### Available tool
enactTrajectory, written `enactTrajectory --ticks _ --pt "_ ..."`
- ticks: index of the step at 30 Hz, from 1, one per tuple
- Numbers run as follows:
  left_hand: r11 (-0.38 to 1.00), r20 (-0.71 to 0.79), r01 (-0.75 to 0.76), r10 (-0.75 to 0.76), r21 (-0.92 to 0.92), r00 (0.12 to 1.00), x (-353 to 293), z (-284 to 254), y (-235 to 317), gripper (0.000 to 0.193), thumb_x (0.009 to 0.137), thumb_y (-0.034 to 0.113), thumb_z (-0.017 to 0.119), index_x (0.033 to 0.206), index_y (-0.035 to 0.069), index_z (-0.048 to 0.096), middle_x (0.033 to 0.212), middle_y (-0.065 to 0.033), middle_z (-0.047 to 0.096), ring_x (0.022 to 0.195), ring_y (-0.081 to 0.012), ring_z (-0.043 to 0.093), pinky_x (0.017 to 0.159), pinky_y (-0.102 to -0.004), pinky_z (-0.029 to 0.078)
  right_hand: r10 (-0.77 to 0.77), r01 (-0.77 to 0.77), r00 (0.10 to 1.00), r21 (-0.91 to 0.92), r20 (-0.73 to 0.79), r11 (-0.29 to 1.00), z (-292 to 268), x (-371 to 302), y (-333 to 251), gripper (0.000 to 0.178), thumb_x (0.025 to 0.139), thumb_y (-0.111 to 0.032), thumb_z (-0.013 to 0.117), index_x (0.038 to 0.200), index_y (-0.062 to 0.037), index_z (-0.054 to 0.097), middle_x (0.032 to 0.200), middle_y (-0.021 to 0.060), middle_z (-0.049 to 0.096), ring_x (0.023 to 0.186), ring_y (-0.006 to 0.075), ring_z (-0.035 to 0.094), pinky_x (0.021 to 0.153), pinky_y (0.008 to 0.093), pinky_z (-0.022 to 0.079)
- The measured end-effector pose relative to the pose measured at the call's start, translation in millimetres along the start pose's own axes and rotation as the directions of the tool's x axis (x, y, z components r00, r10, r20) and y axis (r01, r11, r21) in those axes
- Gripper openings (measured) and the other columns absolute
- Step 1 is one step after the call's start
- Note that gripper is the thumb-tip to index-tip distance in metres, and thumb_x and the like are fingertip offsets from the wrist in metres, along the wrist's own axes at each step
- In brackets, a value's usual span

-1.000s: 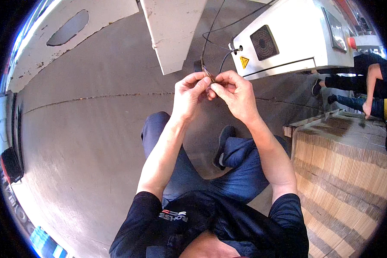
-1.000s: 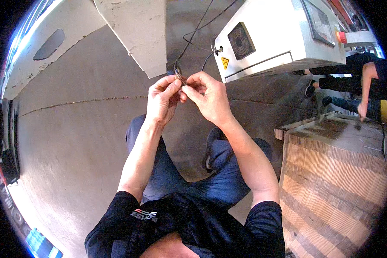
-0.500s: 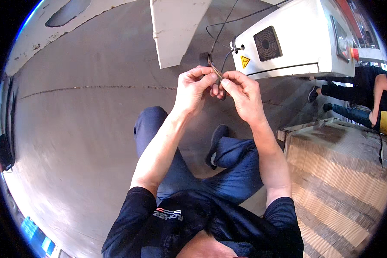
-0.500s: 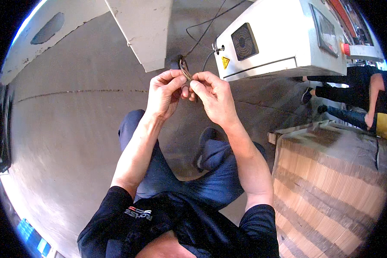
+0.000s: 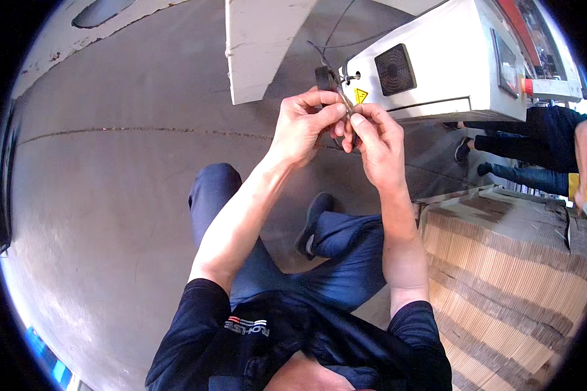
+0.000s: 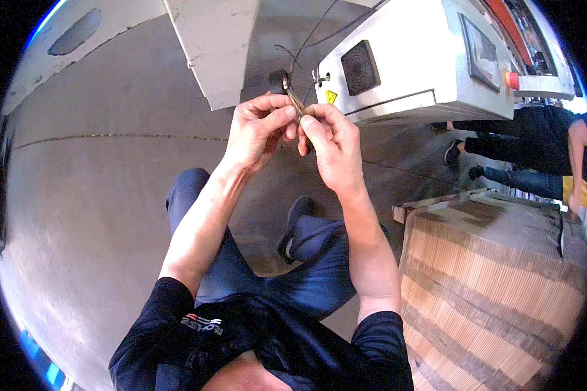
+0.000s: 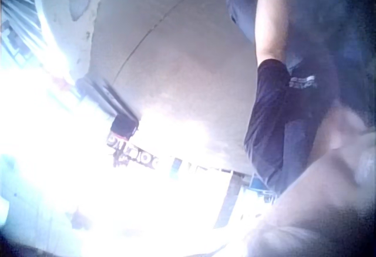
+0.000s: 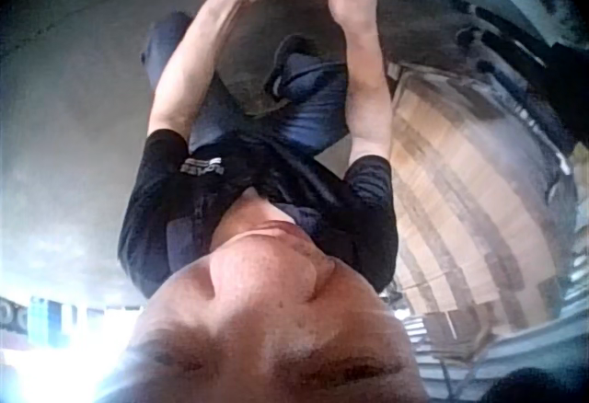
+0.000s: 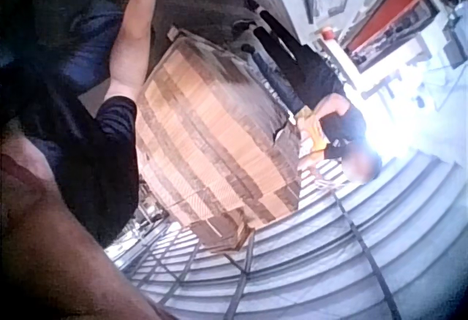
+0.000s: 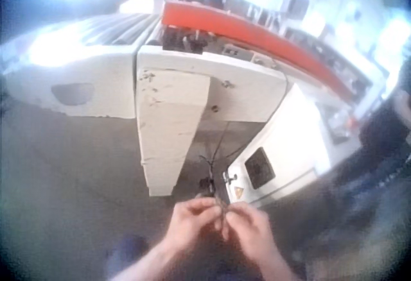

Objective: The person retrieves a roll of electrical tape from a bag, walks to a work area, and sits on the floor. They then strip the insulation from two wires, twist the exposed ends together, and wrap the connection with electrical tape.

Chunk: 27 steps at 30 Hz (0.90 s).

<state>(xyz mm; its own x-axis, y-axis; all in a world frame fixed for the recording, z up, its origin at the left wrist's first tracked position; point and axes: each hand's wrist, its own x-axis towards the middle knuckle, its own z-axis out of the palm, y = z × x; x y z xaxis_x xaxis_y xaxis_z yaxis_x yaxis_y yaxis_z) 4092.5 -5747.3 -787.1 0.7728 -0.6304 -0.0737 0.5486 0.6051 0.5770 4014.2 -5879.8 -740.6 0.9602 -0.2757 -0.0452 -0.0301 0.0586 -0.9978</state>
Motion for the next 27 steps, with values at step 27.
enactTrajectory --ticks 27 --pt "0.997 -0.053 0.007 -0.003 0.074 0.999 18 21 -2 0.011 0.090 0.001 0.071 0.095 -0.009 0.072 0.082 -0.0066 0.065 0.063 -0.0115 0.064 0.056 -0.0236 0.051 -0.216 0.146 0.967 -0.398 -0.136 0.906 2 -2 -17 0.012 0.100 -0.008 0.063 0.102 0.0041 0.062 0.082 0.0048 0.067 0.063 0.0062 0.059 0.054 0.0220 0.050"
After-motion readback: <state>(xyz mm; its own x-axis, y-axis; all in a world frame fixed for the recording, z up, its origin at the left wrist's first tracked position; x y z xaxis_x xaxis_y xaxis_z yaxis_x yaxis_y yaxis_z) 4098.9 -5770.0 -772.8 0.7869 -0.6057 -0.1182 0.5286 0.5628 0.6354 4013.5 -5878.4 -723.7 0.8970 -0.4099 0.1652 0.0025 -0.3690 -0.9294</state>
